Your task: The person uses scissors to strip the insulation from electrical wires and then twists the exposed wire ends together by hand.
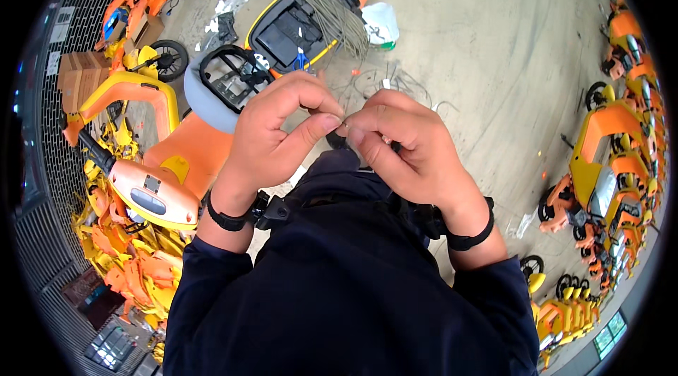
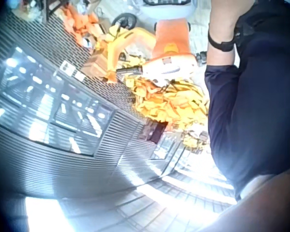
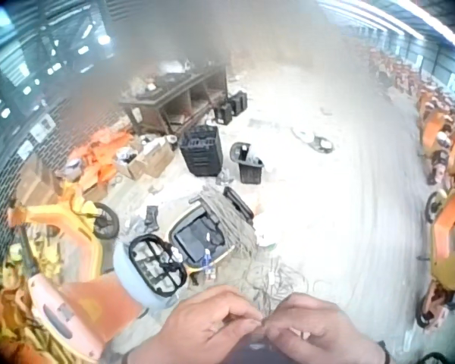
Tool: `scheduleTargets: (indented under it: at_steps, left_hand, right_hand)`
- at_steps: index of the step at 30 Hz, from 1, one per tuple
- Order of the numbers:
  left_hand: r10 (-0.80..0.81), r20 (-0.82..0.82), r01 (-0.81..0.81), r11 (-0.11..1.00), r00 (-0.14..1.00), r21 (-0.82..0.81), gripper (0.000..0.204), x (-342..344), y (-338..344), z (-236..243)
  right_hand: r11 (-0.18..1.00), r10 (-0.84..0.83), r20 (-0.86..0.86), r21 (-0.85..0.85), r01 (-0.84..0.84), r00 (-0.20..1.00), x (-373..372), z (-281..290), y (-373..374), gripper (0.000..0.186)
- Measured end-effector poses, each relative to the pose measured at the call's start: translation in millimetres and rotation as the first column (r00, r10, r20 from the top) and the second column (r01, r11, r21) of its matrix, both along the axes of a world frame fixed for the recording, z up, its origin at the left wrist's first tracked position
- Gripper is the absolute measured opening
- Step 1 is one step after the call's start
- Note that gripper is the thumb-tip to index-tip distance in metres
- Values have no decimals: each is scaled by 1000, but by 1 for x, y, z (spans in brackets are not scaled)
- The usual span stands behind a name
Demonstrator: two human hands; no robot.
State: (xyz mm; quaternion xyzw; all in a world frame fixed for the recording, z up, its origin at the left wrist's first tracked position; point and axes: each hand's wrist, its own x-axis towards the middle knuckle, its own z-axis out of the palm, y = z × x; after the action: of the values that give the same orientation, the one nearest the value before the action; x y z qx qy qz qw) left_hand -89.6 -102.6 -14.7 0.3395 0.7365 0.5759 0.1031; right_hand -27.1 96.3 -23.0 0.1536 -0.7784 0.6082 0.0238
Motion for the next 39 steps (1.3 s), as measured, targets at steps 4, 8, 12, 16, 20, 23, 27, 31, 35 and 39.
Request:
scheduleTargets:
  at_steps: [4, 8, 12, 16, 20, 23, 27, 31, 35, 39]
  left_hand:
    - [109, -35, -107, 992, 993, 63, 11, 8, 11, 13]
    - [258, -311, -239, 966, 915, 97, 13, 16, 19, 22]
    - [260, -420, -247, 965, 869, 87, 16, 25, 33, 19]
    - [252, -603, -291, 956, 757, 34, 21, 23, 44, 19]
    - [224, -710, -335, 942, 668, -17, 20, 21, 56, 18]
    - [224, -680, -331, 943, 698, -29, 20, 21, 65, 24]
    - [228, -699, -335, 942, 678, -18, 21, 23, 74, 22]
    - [245, -696, -338, 941, 675, 3, 20, 26, 79, 23]
    - [228, -591, -287, 958, 774, -6, 17, 28, 79, 30]
    - [168, -617, -276, 958, 769, -83, 15, 29, 76, 33]
  right_hand:
    - [1000, 8, 46, -17, -7, 999, -2, 17, 7, 12]
    - [999, -46, -24, -30, 45, 999, -2, 25, 13, 12]
    - [997, -68, -157, 37, 75, 985, -2, 27, 19, 11]
    - [976, -52, -358, 179, 123, 932, -6, 29, 28, 13]
    - [958, -12, -414, 255, 129, 910, -8, 31, 39, 15]
    - [947, -5, -441, 286, 145, 897, -9, 29, 46, 19]
    - [942, 3, -448, 302, 148, 894, -7, 31, 53, 19]
    - [958, 30, -389, 275, 85, 921, -4, 39, 60, 16]
    - [981, 44, -297, 196, 16, 954, 0, 43, 67, 14]
    - [985, 55, -220, 172, -17, 974, 2, 46, 70, 12]
